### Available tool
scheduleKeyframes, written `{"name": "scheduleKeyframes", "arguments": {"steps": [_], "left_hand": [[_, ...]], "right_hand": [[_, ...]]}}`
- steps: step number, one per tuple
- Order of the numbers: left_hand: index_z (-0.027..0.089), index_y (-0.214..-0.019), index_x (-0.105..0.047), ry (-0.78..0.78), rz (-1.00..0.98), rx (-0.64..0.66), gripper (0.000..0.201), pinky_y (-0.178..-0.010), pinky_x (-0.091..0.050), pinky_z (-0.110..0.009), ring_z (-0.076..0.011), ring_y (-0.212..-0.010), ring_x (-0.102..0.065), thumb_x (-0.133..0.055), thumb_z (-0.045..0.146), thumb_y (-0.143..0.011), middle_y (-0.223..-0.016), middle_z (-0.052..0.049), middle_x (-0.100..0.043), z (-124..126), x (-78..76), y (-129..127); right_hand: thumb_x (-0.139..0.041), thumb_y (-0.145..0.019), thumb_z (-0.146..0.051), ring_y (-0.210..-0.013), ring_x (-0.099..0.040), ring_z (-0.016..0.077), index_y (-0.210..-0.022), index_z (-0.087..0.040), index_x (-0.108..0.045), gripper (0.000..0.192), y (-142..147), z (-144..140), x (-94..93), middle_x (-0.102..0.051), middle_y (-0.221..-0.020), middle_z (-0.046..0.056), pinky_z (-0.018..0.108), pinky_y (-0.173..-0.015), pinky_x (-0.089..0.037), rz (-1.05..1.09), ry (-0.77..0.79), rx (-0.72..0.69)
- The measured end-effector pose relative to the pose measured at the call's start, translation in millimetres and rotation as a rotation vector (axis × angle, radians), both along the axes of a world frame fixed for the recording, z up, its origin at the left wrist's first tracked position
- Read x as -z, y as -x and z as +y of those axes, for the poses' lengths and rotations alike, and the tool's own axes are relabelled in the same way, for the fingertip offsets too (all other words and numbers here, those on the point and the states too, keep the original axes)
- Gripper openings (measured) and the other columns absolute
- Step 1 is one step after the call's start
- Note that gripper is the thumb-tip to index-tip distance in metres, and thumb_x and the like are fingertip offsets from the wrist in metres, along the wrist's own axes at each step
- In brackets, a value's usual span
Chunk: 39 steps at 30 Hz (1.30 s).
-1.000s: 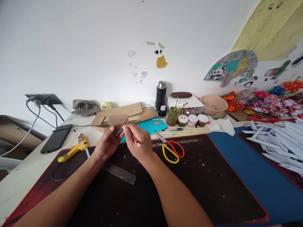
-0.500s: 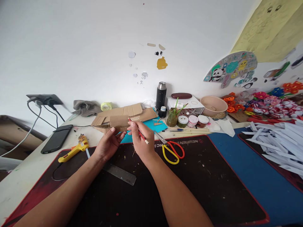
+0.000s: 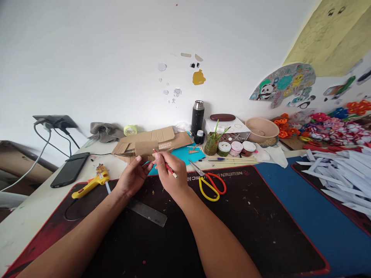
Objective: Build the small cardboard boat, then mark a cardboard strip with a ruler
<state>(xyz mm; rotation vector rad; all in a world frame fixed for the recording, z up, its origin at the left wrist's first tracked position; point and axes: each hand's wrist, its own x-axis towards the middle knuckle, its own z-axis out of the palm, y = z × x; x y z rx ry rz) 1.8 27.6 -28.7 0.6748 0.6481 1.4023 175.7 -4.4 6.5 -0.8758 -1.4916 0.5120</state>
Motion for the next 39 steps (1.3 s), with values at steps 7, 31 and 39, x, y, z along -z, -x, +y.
{"name": "scheduleKeyframes", "arguments": {"steps": [7, 31, 39], "left_hand": [[0.025, -0.134, -0.080, 0.000, -0.002, -0.001, 0.065, -0.087, -0.071, -0.030, -0.0240, -0.099, -0.086, -0.108, 0.037, -0.077, -0.123, -0.006, -0.089, 0.5, 1.3, 0.5], [0.025, -0.124, -0.083, 0.011, -0.023, -0.007, 0.058, -0.085, -0.070, -0.029, -0.0228, -0.098, -0.086, -0.109, 0.034, -0.074, -0.122, -0.004, -0.089, 0.4, -0.2, -0.2], [0.026, -0.126, -0.083, 0.005, -0.027, -0.015, 0.060, -0.085, -0.070, -0.029, -0.0227, -0.098, -0.086, -0.110, 0.034, -0.073, -0.120, -0.004, -0.089, -1.0, -2.9, -1.5]], "right_hand": [[-0.053, -0.121, -0.047, -0.070, -0.083, 0.0195, -0.110, -0.022, -0.082, 0.039, -0.6, -0.3, -0.3, -0.088, -0.091, 0.008, 0.030, -0.067, -0.066, -0.007, -0.004, -0.002], [-0.052, -0.121, -0.049, -0.071, -0.083, 0.0196, -0.111, -0.023, -0.081, 0.040, -0.3, 0.0, -0.6, -0.086, -0.089, 0.007, 0.030, -0.066, -0.063, -0.038, 0.000, 0.005], [-0.054, -0.121, -0.046, -0.070, -0.082, 0.0195, -0.110, -0.023, -0.081, 0.038, -0.3, 0.0, -0.8, -0.086, -0.088, 0.006, 0.029, -0.067, -0.063, -0.035, -0.006, 0.005]]}}
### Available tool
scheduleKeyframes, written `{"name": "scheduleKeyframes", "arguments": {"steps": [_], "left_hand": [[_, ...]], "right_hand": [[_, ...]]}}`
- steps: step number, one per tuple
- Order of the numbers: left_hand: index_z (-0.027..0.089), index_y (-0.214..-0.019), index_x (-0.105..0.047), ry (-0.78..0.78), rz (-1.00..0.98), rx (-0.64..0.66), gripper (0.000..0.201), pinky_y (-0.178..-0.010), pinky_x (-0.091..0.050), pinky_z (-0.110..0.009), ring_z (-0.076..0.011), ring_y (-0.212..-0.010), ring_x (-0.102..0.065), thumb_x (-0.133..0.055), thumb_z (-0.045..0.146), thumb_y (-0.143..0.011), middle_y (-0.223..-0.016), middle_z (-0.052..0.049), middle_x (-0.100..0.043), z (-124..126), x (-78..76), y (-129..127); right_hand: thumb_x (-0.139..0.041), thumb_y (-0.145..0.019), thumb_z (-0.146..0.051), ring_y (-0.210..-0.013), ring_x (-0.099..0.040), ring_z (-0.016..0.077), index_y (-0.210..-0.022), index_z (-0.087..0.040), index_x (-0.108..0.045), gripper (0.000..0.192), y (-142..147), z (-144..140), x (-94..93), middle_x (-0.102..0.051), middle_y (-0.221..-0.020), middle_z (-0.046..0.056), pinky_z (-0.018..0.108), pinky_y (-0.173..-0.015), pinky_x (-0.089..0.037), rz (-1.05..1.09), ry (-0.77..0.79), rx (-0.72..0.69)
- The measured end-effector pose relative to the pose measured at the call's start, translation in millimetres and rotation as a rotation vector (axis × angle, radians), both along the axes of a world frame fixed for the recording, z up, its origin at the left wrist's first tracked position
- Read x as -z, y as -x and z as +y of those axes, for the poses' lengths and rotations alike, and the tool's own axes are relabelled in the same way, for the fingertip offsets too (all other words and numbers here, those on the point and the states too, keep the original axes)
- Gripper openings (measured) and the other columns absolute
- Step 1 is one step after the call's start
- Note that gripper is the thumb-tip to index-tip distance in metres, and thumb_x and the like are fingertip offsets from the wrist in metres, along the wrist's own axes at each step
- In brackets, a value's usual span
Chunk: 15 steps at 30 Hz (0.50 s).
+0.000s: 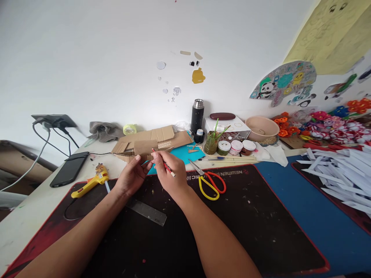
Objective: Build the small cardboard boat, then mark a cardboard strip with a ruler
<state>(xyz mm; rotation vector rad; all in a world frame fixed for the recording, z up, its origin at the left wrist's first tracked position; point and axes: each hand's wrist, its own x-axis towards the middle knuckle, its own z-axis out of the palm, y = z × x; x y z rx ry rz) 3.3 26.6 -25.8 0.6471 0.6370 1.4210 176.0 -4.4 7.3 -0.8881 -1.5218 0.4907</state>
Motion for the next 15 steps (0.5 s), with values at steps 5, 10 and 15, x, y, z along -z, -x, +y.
{"name": "scheduleKeyframes", "arguments": {"steps": [5, 10, 15], "left_hand": [[0.024, -0.123, -0.083, 0.007, -0.006, 0.004, 0.059, -0.084, -0.070, -0.027, -0.0223, -0.097, -0.086, -0.110, 0.032, -0.072, -0.118, -0.003, -0.089, -0.1, -0.3, 0.2], [0.024, -0.125, -0.082, -0.006, -0.003, 0.010, 0.057, -0.086, -0.070, -0.028, -0.0217, -0.097, -0.086, -0.109, 0.032, -0.074, -0.121, -0.003, -0.089, 1.0, 2.2, 1.1], [0.024, -0.126, -0.083, 0.004, -0.002, 0.009, 0.062, -0.085, -0.070, -0.027, -0.0222, -0.098, -0.086, -0.110, 0.034, -0.072, -0.117, -0.003, -0.090, 0.3, 1.2, 0.7]], "right_hand": [[-0.054, -0.121, -0.045, -0.070, -0.082, 0.0193, -0.110, -0.022, -0.081, 0.037, 0.0, 0.0, -0.7, -0.086, -0.089, 0.007, 0.029, -0.067, -0.063, 0.006, 0.000, -0.004], [-0.054, -0.121, -0.046, -0.069, -0.081, 0.0184, -0.110, -0.022, -0.081, 0.038, -0.1, 0.0, -1.4, -0.086, -0.087, 0.006, 0.028, -0.066, -0.062, 0.003, 0.002, -0.005], [-0.054, -0.121, -0.047, -0.070, -0.082, 0.0188, -0.111, -0.022, -0.082, 0.039, 0.0, -0.3, -0.7, -0.085, -0.088, 0.006, 0.028, -0.067, -0.062, -0.003, 0.011, -0.004]]}}
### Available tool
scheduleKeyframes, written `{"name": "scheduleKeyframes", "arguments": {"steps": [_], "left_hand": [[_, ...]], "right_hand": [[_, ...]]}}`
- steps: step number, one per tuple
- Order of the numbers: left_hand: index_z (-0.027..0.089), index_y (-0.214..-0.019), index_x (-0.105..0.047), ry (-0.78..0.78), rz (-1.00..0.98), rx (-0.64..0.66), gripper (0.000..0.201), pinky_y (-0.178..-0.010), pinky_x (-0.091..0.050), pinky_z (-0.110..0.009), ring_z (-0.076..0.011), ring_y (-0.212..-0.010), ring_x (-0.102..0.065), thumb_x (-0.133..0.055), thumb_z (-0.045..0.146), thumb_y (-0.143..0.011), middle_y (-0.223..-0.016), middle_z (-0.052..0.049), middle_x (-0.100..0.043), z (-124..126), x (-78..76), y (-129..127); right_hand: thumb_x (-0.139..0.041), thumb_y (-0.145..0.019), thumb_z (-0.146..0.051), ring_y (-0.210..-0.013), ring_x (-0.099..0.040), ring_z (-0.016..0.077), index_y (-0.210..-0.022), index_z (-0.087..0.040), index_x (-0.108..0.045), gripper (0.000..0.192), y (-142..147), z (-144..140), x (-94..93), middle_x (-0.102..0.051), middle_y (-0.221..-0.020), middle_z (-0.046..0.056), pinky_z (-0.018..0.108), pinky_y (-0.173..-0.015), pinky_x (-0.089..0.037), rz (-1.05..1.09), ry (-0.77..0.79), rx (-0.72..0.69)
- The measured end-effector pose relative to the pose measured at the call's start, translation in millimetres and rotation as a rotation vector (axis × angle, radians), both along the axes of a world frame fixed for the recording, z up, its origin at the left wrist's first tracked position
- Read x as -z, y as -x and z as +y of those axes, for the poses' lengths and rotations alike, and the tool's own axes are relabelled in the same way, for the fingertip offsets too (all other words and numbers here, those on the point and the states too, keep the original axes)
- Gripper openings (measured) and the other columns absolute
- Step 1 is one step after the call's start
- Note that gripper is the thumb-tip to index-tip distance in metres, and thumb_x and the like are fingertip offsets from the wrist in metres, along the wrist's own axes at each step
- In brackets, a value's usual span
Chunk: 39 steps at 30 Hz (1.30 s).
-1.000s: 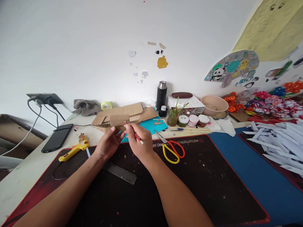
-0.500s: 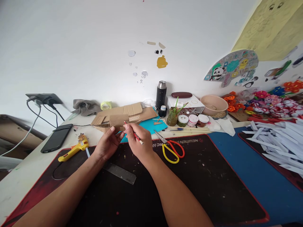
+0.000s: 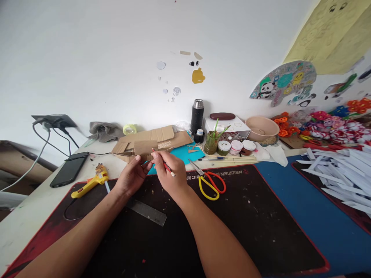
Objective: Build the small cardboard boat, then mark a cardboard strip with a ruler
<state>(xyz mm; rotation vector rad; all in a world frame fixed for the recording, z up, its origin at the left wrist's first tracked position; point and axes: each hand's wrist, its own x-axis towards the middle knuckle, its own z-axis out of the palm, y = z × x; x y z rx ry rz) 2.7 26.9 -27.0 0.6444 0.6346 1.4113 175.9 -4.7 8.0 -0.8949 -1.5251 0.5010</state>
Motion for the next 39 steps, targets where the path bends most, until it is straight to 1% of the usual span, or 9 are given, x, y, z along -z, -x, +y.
{"name": "scheduleKeyframes", "arguments": {"steps": [5, 9, 14, 18, 20, 25, 28, 33, 39], "left_hand": [[0.024, -0.129, -0.082, 0.001, -0.004, -0.012, 0.065, -0.085, -0.070, -0.027, -0.0218, -0.098, -0.086, -0.111, 0.033, -0.071, -0.118, -0.003, -0.089, 0, -1.1, 0], [0.022, -0.117, -0.085, 0.007, 0.005, -0.015, 0.056, -0.087, -0.070, -0.028, -0.0224, -0.098, -0.086, -0.111, 0.034, -0.070, -0.118, -0.006, -0.089, 0, -1.4, -1], [0.020, -0.101, -0.083, -0.007, 0.001, -0.021, 0.041, -0.080, -0.067, -0.027, -0.0226, -0.096, -0.085, -0.110, 0.032, -0.072, -0.109, -0.005, -0.089, 1, 2.4, -2], [0.019, -0.104, -0.082, -0.001, 0.041, -0.034, 0.041, -0.086, -0.068, -0.034, -0.0246, -0.095, -0.085, -0.108, 0.031, -0.074, -0.109, -0.006, -0.088, 2, 7.7, -2], [0.018, -0.105, -0.081, 0.001, 0.057, -0.039, 0.042, -0.087, -0.068, -0.035, -0.0244, -0.093, -0.084, -0.107, 0.031, -0.075, -0.108, -0.007, -0.088, 2, 9.2, -2], [0.019, -0.105, -0.081, -0.002, 0.069, -0.037, 0.045, -0.081, -0.067, -0.033, -0.0227, -0.090, -0.083, -0.109, 0.034, -0.073, -0.106, -0.006, -0.087, 1, 8.6, -3], [0.019, -0.101, -0.081, 0.006, 0.075, -0.036, 0.044, -0.080, -0.067, -0.033, -0.0222, -0.090, -0.082, -0.110, 0.035, -0.071, -0.105, -0.005, -0.087, 0, 7.3, -4], [0.019, -0.097, -0.080, -0.002, 0.083, -0.021, 0.042, -0.079, -0.066, -0.033, -0.0223, -0.088, -0.082, -0.109, 0.035, -0.072, -0.107, -0.007, -0.087, -1, 6.5, -4], [0.019, -0.098, -0.080, 0.005, 0.083, -0.027, 0.044, -0.079, -0.067, -0.033, -0.0216, -0.089, -0.082, -0.110, 0.036, -0.071, -0.109, -0.006, -0.087, -1, 6.9, -4]], "right_hand": [[-0.054, -0.121, -0.045, -0.071, -0.082, 0.0191, -0.111, -0.022, -0.082, 0.037, 0, -1, -0.2, -0.086, -0.090, 0.007, 0.029, -0.068, -0.064, 0.017, -0.011, 0.002], [-0.053, -0.121, -0.044, -0.073, -0.083, 0.0190, -0.111, -0.022, -0.081, 0.037, 1, -1, 0.4, -0.086, -0.090, 0.007, 0.028, -0.068, -0.063, -0.016, -0.027, -0.010], [-0.053, -0.122, -0.041, -0.077, -0.083, 0.0178, -0.107, -0.023, -0.079, 0.035, 2, -2, 2.1, -0.087, -0.096, 0.006, 0.027, -0.071, -0.061, -0.109, -0.075, -0.050], [-0.054, -0.121, -0.034, -0.077, -0.083, 0.0179, -0.108, -0.023, -0.079, 0.030, 3, -4, 0.5, -0.087, -0.096, 0.006, 0.027, -0.073, -0.061, -0.129, -0.130, -0.069], [-0.055, -0.121, -0.031, -0.078, -0.083, 0.0182, -0.109, -0.022, -0.079, 0.028, 3, -4, -0.7, -0.087, -0.098, 0.007, 0.028, -0.075, -0.062, -0.121, -0.153, -0.075], [-0.056, -0.120, -0.028, -0.083, -0.084, 0.0191, -0.109, -0.022, -0.079, 0.026, 3, -3, -1.5, -0.089, -0.103, 0.007, 0.029, -0.078, -0.062, -0.128, -0.158, -0.083], [-0.056, -0.120, -0.028, -0.086, -0.084, 0.0196, -0.110, -0.022, -0.079, 0.026, 3, -3, -1.1, -0.089, -0.105, 0.008, 0.029, -0.079, -0.063, -0.133, -0.154, -0.083], [-0.056, -0.120, -0.028, -0.089, -0.085, 0.0203, -0.112, -0.023, -0.080, 0.026, 3, -2, -0.4, -0.089, -0.108, 0.008, 0.030, -0.082, -0.064, -0.136, -0.142, -0.087], [-0.054, -0.121, -0.032, -0.089, -0.085, 0.0204, -0.113, -0.024, -0.080, 0.028, 3, -2, 0.5, -0.088, -0.103, 0.008, 0.030, -0.081, -0.064, -0.155, -0.108, -0.086]]}}
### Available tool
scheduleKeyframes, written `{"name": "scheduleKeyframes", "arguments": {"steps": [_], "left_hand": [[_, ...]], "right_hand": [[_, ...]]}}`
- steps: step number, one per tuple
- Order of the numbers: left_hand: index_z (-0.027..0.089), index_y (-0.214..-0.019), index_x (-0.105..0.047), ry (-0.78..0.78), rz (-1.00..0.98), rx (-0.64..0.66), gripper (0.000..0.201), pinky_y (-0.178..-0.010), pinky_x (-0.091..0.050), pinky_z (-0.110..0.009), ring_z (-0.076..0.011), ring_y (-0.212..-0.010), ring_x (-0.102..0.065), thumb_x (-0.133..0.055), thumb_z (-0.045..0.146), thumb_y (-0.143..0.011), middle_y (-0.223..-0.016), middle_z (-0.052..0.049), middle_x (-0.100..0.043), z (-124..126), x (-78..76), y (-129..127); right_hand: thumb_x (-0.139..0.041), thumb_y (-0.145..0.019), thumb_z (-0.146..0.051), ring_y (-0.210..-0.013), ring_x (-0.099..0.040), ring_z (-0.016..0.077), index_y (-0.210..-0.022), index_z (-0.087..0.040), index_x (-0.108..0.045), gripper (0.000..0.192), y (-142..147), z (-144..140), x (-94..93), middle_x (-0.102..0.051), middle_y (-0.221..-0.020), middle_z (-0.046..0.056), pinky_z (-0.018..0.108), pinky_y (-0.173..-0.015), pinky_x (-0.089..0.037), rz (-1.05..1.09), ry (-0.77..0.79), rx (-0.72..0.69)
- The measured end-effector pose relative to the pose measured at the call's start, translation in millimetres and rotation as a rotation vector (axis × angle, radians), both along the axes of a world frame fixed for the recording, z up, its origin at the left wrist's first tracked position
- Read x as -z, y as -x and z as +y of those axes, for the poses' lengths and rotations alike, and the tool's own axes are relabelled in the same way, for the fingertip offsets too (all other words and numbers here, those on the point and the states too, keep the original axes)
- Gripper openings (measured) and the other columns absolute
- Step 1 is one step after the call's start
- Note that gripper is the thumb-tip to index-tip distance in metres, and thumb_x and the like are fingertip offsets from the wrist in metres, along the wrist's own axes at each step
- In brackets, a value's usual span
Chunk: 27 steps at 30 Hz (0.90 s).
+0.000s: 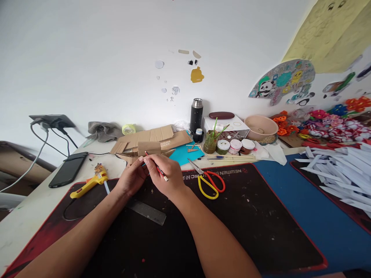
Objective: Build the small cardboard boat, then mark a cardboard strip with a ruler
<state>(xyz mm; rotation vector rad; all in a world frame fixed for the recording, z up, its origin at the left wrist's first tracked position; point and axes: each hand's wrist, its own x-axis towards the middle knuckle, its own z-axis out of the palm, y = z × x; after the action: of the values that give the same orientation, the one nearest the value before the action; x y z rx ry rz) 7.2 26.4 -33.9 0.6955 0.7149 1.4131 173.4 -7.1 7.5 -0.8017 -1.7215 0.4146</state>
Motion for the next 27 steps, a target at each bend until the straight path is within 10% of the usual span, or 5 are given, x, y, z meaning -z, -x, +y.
{"name": "scheduleKeyframes", "arguments": {"steps": [27], "left_hand": [[0.022, -0.117, -0.081, 0.014, -0.095, -0.016, 0.053, -0.090, -0.071, -0.032, -0.0222, -0.092, -0.086, -0.109, 0.032, -0.073, -0.112, -0.004, -0.089, 4, -4.3, 6]], "right_hand": [[-0.053, -0.121, -0.043, -0.076, -0.084, 0.0202, -0.110, -0.023, -0.080, 0.036, -3, 1, 0.0, -0.088, -0.094, 0.008, 0.030, -0.070, -0.065, 0.128, 0.061, 0.078]]}}
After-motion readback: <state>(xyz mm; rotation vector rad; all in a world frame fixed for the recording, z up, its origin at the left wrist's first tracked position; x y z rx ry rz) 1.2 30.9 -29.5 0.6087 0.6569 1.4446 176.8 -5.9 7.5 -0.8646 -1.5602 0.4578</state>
